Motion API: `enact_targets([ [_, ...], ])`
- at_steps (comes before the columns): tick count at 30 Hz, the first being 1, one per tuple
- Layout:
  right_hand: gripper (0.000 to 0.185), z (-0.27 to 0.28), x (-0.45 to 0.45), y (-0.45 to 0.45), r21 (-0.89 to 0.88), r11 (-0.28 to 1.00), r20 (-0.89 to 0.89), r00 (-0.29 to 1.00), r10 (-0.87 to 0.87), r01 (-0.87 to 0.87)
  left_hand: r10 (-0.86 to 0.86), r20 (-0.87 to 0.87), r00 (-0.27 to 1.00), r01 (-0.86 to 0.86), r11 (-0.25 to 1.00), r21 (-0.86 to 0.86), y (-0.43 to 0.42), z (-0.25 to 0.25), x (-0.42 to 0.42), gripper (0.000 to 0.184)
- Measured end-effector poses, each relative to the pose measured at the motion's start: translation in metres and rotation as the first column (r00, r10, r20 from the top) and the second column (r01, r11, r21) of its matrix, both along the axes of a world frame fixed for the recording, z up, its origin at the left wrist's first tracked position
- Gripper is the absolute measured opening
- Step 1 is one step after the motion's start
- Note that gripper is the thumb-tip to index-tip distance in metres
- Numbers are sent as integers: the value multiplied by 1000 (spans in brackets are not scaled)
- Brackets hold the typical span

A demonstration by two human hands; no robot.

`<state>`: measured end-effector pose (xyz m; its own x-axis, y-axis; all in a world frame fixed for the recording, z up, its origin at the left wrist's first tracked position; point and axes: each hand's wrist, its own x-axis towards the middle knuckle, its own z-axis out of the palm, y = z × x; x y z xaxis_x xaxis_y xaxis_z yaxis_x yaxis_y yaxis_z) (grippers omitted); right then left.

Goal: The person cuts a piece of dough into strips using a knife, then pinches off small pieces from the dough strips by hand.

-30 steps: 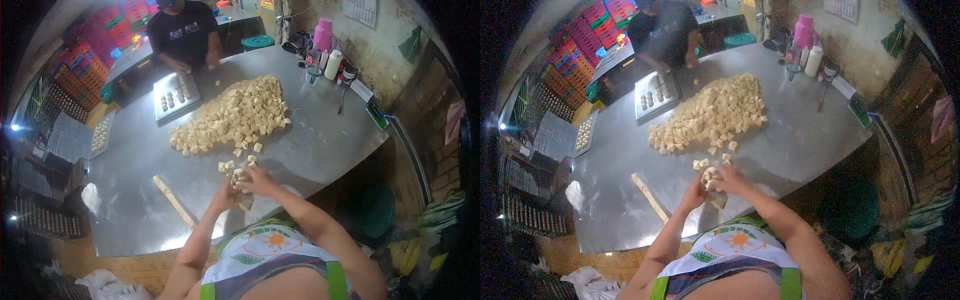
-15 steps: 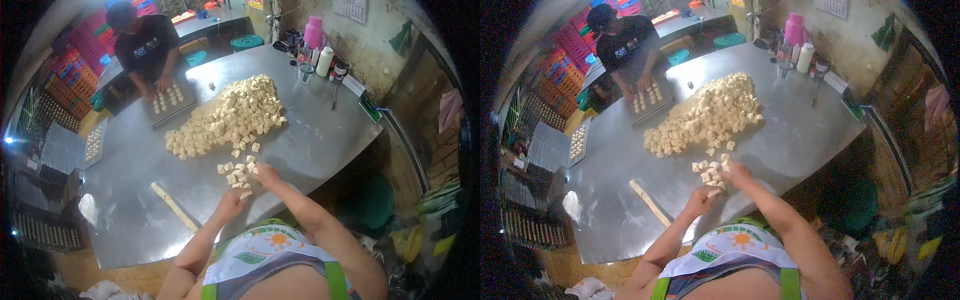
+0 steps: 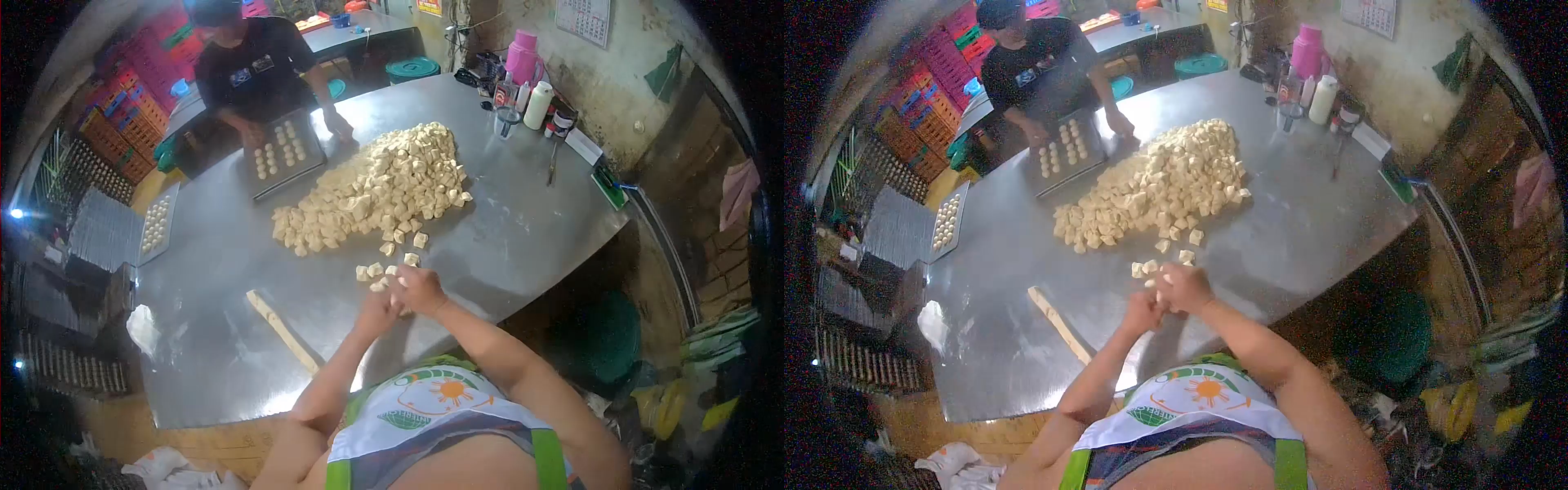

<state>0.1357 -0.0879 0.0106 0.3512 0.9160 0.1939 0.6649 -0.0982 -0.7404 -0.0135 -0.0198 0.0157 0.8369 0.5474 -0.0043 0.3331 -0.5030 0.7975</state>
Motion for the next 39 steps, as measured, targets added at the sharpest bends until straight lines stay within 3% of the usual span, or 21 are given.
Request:
enact_targets([
  [1,36,-8,13,2,-191,980,61,997,-43,54,-44,-288,957,75,992,98,-4,12,1,21],
  [2,36,-16,26,0,-184,981,63,997,-46,57,-44,-286,957,77,991,105,-6,16,1,21],
  [4,38,-31,35,-13,-313,928,29,979,-201,200,-231,131,964,226,973,55,-18,14,-10,25],
  [5,38,-37,36,-12,-310,931,31,981,-192,192,-222,132,966,216,975,59,-10,-1,-9,25],
  [7,44,-35,22,-15,37,995,161,982,-103,98,97,132,986,-36,915,-403,3,-1,-5,44],
  [9,40,-12,4,-20,70,993,-26,995,97,-95,110,113,987,-74,957,-281,4,3,-4,55],
  [11,36,16,-4,-20,133,957,-202,938,281,-258,-1,472,882,-209,896,392,-1,4,12,44],
  [12,33,23,-7,-20,185,954,-182,945,271,-238,0,464,886,-202,900,386,3,0,8,44],
  [14,28,26,-12,-12,287,948,-196,960,201,-140,-19,332,943,56,993,-101,24,-9,0,30],
  [15,28,24,-12,-10,289,948,-194,961,198,-137,-23,334,942,60,993,-99,22,-7,2,30],
  [17,31,16,-9,-9,52,998,-155,987,-31,39,33,36,999,-21,954,-299,8,-6,8,20],
  [18,31,13,-5,-7,49,998,-154,988,-32,40,49,-73,996,-60,987,-149,2,-16,9,16],
  [20,41,8,15,-1,-429,893,71,991,-116,135,-108,68,992,105,993,54,-4,-14,1,15],
  [22,49,-24,38,-16,-389,907,27,986,-163,160,-300,166,939,251,932,261,-8,1,-4,16],
  [24,73,-25,30,-25,-251,953,104,983,-150,172,-5,136,991,24,991,-135,-3,26,-8,23],
  [25,73,-9,19,-24,-258,952,105,985,-139,162,6,136,991,13,990,-143,4,21,-5,23],
  [27,79,15,-2,-15,8,998,-352,934,57,-58,495,484,722,-71,748,-660,24,8,6,57],
  [32,72,13,-57,8,113,978,-444,872,208,-175,670,374,641,-84,546,-834,58,-10,10,53],
  [37,59,60,-39,-52,-265,875,-325,892,314,-404,808,152,569,70,137,-988,95,-5,-11,37],
  [38,58,55,-25,-54,-280,877,-323,898,298,-391,620,349,703,49,448,-893,86,7,-10,46],
  [39,58,56,-18,-51,-280,867,-324,891,318,-412,636,347,689,37,447,-894,66,19,-2,46],
])
